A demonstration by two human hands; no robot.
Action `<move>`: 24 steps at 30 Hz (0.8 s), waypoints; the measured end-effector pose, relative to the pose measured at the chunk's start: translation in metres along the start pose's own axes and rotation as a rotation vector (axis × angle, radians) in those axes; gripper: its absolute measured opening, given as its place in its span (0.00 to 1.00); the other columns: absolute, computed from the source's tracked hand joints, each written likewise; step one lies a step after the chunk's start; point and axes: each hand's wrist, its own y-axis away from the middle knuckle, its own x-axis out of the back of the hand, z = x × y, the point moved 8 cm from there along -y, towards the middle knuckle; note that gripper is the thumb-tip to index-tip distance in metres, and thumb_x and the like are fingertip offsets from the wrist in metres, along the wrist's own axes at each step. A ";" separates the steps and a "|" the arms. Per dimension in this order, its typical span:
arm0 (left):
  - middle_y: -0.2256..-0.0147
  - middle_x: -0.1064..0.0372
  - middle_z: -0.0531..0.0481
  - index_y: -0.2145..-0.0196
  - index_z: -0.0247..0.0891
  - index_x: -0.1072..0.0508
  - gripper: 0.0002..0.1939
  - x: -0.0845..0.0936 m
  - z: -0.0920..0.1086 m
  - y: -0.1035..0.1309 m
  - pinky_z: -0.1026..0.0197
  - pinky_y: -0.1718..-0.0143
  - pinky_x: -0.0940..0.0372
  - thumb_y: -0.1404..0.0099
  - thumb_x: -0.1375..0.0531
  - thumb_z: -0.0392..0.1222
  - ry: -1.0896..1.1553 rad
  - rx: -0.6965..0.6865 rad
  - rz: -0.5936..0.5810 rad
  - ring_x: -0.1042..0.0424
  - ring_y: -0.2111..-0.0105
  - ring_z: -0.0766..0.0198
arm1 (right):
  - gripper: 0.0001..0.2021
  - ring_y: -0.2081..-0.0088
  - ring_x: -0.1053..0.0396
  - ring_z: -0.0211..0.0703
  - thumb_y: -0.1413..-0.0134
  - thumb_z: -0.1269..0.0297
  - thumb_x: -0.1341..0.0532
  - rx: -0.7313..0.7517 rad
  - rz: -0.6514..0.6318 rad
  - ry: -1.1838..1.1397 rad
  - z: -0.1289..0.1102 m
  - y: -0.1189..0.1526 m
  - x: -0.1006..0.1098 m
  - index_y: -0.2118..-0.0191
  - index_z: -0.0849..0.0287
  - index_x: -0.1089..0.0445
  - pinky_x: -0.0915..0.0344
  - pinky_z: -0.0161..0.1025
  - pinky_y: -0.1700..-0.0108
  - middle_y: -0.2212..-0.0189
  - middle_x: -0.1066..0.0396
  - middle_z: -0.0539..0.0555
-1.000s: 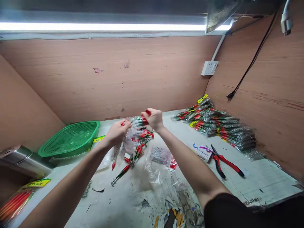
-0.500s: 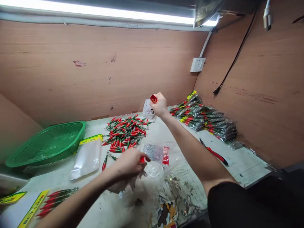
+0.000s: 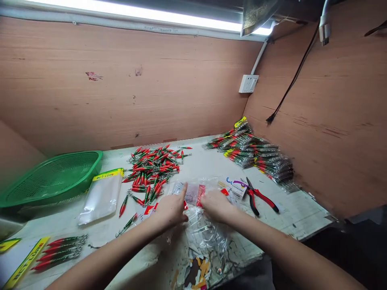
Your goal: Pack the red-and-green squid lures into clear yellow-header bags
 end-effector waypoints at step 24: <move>0.61 0.26 0.37 0.57 0.35 0.31 0.15 -0.008 -0.029 -0.012 0.55 0.63 0.36 0.38 0.48 0.44 0.142 0.077 0.169 0.27 0.59 0.48 | 0.11 0.67 0.29 0.51 0.48 0.81 0.45 0.034 0.200 0.051 -0.013 -0.018 -0.019 0.60 0.72 0.28 0.38 0.37 0.71 0.72 0.28 0.66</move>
